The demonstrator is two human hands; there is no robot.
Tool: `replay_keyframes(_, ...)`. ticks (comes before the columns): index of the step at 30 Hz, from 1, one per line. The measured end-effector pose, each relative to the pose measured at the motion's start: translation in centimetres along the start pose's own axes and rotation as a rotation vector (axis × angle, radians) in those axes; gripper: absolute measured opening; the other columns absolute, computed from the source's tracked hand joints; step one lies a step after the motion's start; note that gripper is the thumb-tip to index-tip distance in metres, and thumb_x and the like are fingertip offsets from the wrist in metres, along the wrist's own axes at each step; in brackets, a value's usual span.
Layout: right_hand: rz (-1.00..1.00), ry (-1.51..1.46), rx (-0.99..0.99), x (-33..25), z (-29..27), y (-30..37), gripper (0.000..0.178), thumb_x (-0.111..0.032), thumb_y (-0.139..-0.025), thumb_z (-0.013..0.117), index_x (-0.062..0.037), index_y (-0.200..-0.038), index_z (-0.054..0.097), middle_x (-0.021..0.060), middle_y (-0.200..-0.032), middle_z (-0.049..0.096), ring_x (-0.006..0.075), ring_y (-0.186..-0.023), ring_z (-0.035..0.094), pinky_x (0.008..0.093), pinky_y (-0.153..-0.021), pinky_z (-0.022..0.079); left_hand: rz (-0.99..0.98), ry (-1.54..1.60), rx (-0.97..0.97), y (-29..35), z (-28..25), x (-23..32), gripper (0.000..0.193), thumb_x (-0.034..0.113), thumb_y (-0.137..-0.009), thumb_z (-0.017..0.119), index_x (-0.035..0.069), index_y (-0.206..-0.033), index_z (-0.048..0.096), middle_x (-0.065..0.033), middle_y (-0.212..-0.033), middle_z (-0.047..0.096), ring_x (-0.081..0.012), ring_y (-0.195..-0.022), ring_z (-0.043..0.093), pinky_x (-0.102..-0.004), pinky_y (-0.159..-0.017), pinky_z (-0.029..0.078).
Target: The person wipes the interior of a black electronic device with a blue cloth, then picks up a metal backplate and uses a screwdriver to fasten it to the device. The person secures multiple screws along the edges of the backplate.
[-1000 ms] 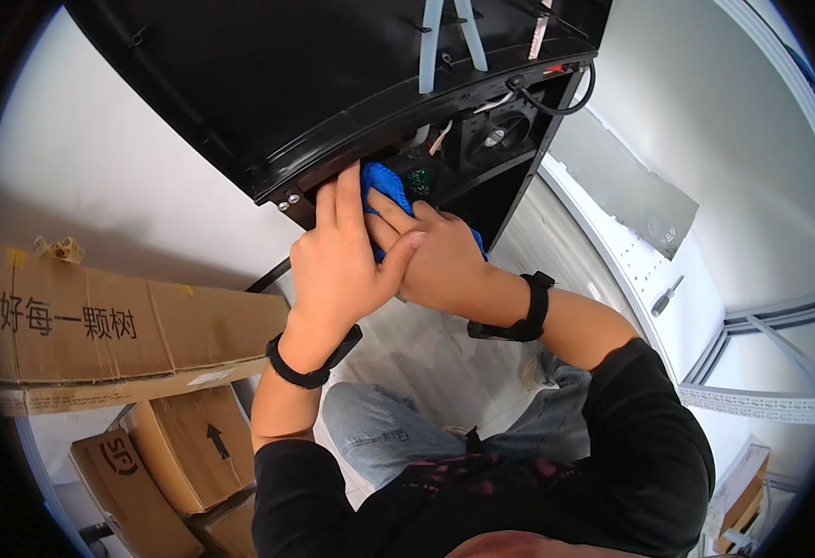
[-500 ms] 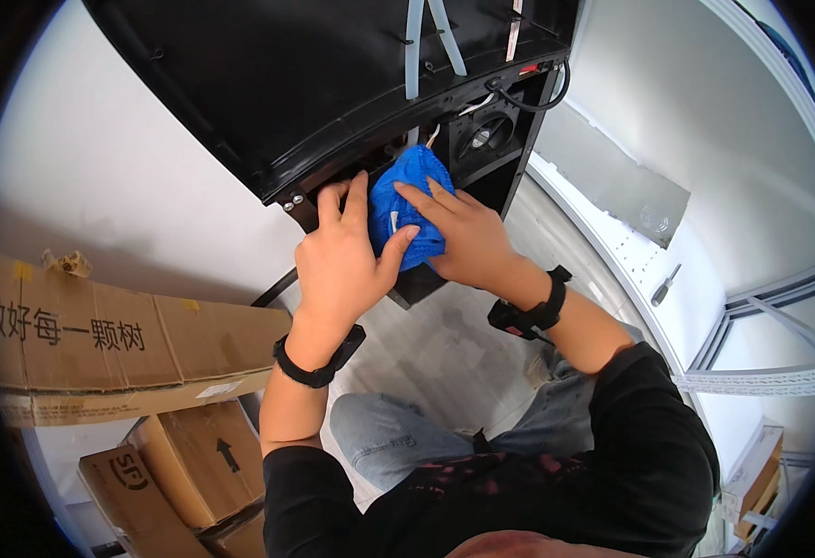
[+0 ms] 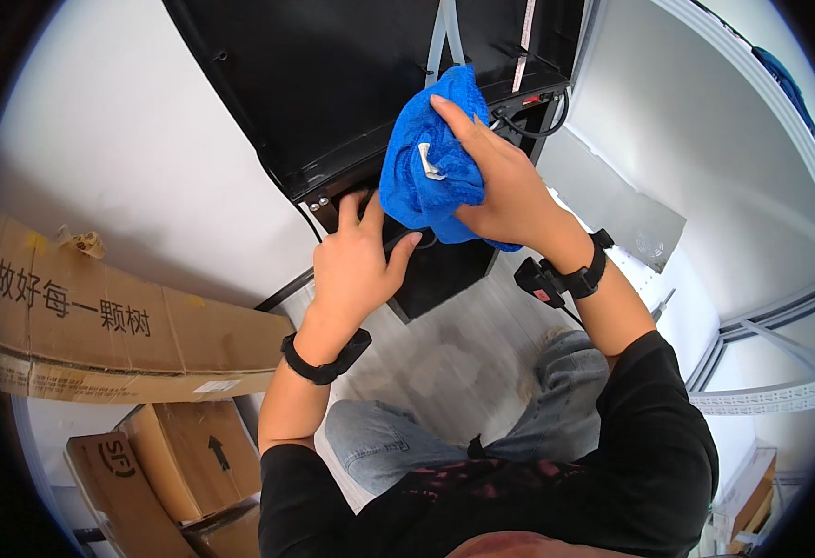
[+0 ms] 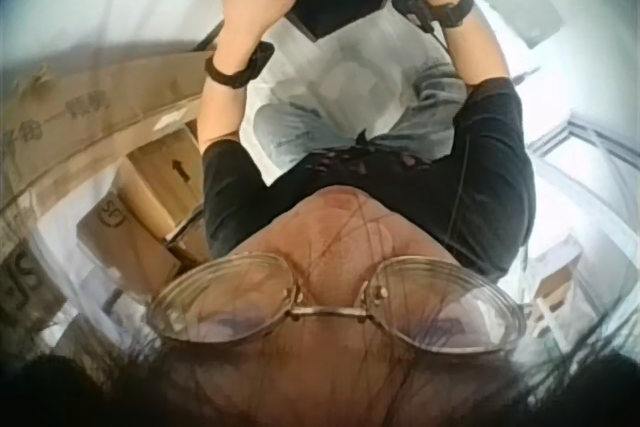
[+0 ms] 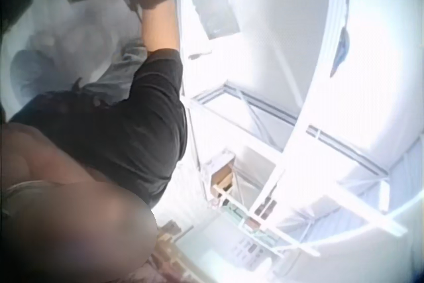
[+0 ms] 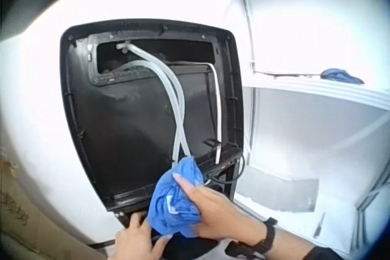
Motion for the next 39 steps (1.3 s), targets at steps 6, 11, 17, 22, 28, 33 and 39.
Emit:
replay_keyframes(6, 0.106, -0.127, -0.055, -0.8, -0.5, -1.1, 0.102, 0.002, -0.063, 0.072, -0.0155, -0.148, 0.019, 0.0273, -0.129, 0.051, 0.0442, -0.112, 0.056, 0.043, -0.092, 0.049, 0.115, 0.121, 0.199, 1.0, -3.5, 2.0, 0.04, 0.015, -0.074, 0.071, 0.005, -0.111, 0.062, -0.0111, -0.119, 0.06, -0.0227, -0.062, 0.065, -0.0277, -0.052, 0.052)
replay_keyframes(11, 0.119, -0.156, -0.061, -0.3, -0.6, -1.4, 0.097, -0.003, -0.063, 0.077, -0.0124, -0.143, 0.022, 0.0261, -0.113, 0.06, 0.0446, -0.102, 0.061, 0.0453, -0.09, 0.05, 0.21, 0.262, 0.399, -0.1, -6.4, 3.1, 0.031, 0.005, -0.075, 0.068, 0.0, -0.105, 0.06, -0.0167, -0.119, 0.06, -0.0181, -0.058, 0.064, -0.0231, -0.048, 0.049)
replay_keyframes(17, 0.173, -0.1, -0.135, -0.3, -1.1, -1.9, 0.084, -0.005, -0.062, 0.079, -0.0075, -0.13, 0.03, 0.0262, -0.097, 0.063, 0.0434, -0.087, 0.065, 0.0424, -0.078, 0.053, 0.087, 0.297, 0.339, -1.2, -5.5, 3.2, 0.039, 0.004, -0.074, 0.064, 0.0, -0.11, 0.049, -0.0193, -0.124, 0.057, -0.0238, -0.062, 0.065, -0.026, -0.048, 0.049)
replay_keyframes(22, 0.099, 0.01, -0.215, -0.3, -1.1, -2.3, 0.076, -0.005, -0.06, 0.077, -0.0042, -0.123, 0.036, 0.0246, -0.095, 0.063, 0.0424, -0.076, 0.065, 0.0422, -0.068, 0.054, 0.074, 0.268, 0.409, -1.4, -4.5, 2.6, 0.038, 0.005, -0.074, 0.064, 0.002, -0.11, 0.051, -0.0163, -0.126, 0.057, -0.0228, -0.059, 0.064, -0.0255, -0.047, 0.047)
replay_keyframes(28, -0.145, 0.337, -0.048, -1.4, -1.5, -1.2, 0.067, -0.003, -0.056, 0.074, -0.0033, -0.116, 0.045, 0.0173, -0.093, 0.061, 0.0341, -0.069, 0.064, 0.0374, -0.055, 0.052, 0.037, 0.248, 0.401, -1.4, -4.6, 2.7, 0.04, 0.004, -0.074, 0.064, 0.003, -0.112, 0.053, -0.0138, -0.127, 0.057, -0.0187, -0.059, 0.062, -0.0231, -0.047, 0.046)
replay_keyframes(33, -0.133, 0.413, 0.031, -0.9, -0.8, 0.6, 0.07, -0.003, -0.056, 0.073, -0.0061, -0.121, 0.046, 0.0149, -0.103, 0.059, 0.0277, -0.07, 0.061, 0.0325, -0.054, 0.051, 0.027, 0.216, 0.384, -1.5, -4.6, 3.2, 0.044, 0.001, -0.074, 0.063, 0.002, -0.116, 0.052, -0.0137, -0.129, 0.056, -0.016, -0.056, 0.06, -0.0225, -0.048, 0.045)
replay_keyframes(39, -0.032, 0.372, 0.103, 1.0, -1.5, 2.2, 0.076, 0.0, -0.057, 0.072, -0.0117, -0.127, 0.046, 0.0147, -0.117, 0.058, 0.0304, -0.078, 0.06, 0.035, -0.064, 0.052, 0.051, 0.217, 0.368, -1.0, -4.3, 3.0, 0.048, -0.002, -0.075, 0.063, 0.002, -0.121, 0.051, -0.0117, -0.135, 0.053, -0.0117, -0.052, 0.055, -0.0208, -0.049, 0.044)
Point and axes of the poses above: each hand's wrist, its own y-axis away from the middle knuckle, its own z-axis out of the palm, x = y × z, the point moved 6 cm from there along -y, towards the middle knuckle
